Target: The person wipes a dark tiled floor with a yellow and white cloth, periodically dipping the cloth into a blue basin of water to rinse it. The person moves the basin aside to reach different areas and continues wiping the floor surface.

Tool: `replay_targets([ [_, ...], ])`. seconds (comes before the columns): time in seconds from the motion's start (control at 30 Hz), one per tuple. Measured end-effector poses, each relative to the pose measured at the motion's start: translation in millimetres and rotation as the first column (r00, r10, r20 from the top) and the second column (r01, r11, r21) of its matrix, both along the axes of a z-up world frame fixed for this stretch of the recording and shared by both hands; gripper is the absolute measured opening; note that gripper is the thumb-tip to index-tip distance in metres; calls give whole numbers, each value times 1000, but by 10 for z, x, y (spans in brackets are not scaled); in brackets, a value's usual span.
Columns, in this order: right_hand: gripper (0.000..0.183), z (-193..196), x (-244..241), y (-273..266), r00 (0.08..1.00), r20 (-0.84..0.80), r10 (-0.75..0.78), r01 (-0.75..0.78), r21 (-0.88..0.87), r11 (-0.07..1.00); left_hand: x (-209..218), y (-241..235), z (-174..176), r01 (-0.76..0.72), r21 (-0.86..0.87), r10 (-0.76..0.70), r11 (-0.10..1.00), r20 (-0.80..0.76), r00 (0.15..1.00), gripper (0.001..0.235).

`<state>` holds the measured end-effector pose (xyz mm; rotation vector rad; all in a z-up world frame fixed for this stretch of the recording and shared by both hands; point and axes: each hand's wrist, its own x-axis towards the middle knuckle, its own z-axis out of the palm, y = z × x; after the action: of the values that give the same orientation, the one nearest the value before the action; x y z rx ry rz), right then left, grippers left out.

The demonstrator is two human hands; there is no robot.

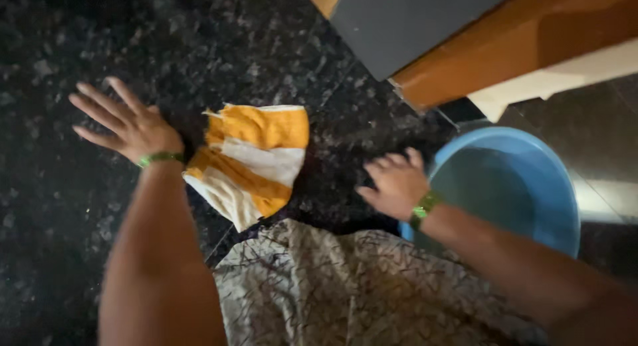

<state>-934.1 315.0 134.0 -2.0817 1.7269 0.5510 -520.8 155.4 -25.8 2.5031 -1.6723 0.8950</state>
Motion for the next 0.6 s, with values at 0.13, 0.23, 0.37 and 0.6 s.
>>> replay_targets([
  [0.13,42,187,-390,336,990,-110,85,-86,-2,996,-996,854,80,356,13,-254,934,-677,691,69],
  [0.23,32,139,-430,419,991,-53,125,-131,-131,983,-1507,1243,267,489,203,-228,849,-693,684,70],
  [0.37,28,84,-615,506,980,-46,195,-195,-2,981,-1693,1358,494,514,467,-118,719,-648,753,78],
  [0.6,23,199,-876,814,942,-41,332,-331,23,943,-1651,1339,462,508,508,-103,695,-629,771,81],
])
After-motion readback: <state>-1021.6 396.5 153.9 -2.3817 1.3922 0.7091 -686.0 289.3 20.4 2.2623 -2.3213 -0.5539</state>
